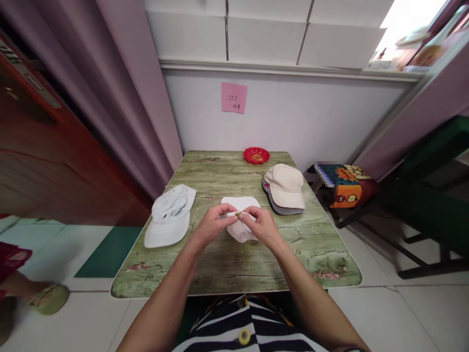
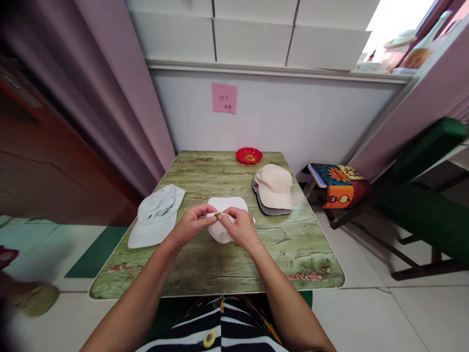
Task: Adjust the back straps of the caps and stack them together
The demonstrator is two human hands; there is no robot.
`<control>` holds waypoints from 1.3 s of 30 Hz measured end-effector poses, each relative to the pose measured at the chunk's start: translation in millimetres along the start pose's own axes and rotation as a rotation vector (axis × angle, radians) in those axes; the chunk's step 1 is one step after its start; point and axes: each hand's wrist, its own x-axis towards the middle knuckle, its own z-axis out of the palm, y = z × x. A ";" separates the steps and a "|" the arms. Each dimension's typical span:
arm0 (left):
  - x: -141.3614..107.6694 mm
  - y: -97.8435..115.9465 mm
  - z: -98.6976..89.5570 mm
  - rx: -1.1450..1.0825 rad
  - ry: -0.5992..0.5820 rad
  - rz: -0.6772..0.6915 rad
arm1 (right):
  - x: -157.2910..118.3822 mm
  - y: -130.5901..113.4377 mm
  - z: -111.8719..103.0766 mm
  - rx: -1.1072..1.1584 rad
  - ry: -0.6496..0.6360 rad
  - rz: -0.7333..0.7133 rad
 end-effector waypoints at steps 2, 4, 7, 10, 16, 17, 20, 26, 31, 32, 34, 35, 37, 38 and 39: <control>-0.7 2.3 0.3 0.004 -0.005 0.003 | 0.3 0.8 -0.1 0.005 0.001 0.001; -1.1 3.4 0.4 0.008 -0.012 0.003 | 0.2 1.0 -0.5 0.019 0.001 -0.001; -0.9 2.2 0.0 0.020 -0.006 0.003 | -0.7 -0.4 -2.2 0.047 -0.001 -0.007; -0.1 -0.2 -0.7 0.020 0.021 -0.004 | -1.8 -2.4 -4.8 0.072 0.004 -0.009; 0.0 -2.4 -4.6 0.005 0.003 -0.013 | -2.1 -1.9 -10.1 0.072 -0.007 0.004; -0.1 -3.2 -6.4 -0.007 -0.010 -0.018 | -1.5 -0.8 -11.8 0.071 -0.015 0.010; -0.3 -6.2 -13.9 -0.061 -0.040 -0.052 | 1.4 4.6 -18.9 0.111 -0.033 0.038; -1.1 -7.9 -20.4 -0.151 -0.084 -0.111 | 7.9 15.9 -28.7 0.248 -0.035 0.088; -0.2 -11.9 -11.0 -0.060 -0.133 -0.133 | 8.0 22.0 -21.9 0.161 -0.050 0.049; 0.2 -13.2 -9.3 -0.047 -0.122 -0.145 | 7.6 23.3 -19.8 0.153 -0.044 0.052; 0.6 -15.6 -7.2 -0.042 -0.087 -0.158 | 6.8 25.8 -15.9 0.157 -0.018 0.066; 0.8 -16.4 -6.8 -0.044 -0.071 -0.159 | 6.5 26.8 -14.2 0.165 -0.001 0.071; 0.9 -17.3 -7.2 -0.051 -0.053 -0.157 | 6.0 28.5 -11.7 0.183 0.026 0.070; 0.9 -17.5 -7.8 -0.055 -0.050 -0.157 | 5.8 29.0 -11.0 0.190 0.037 0.061; 1.0 -17.8 -8.6 -0.060 -0.051 -0.156 | 5.7 29.5 -10.6 0.194 0.045 0.049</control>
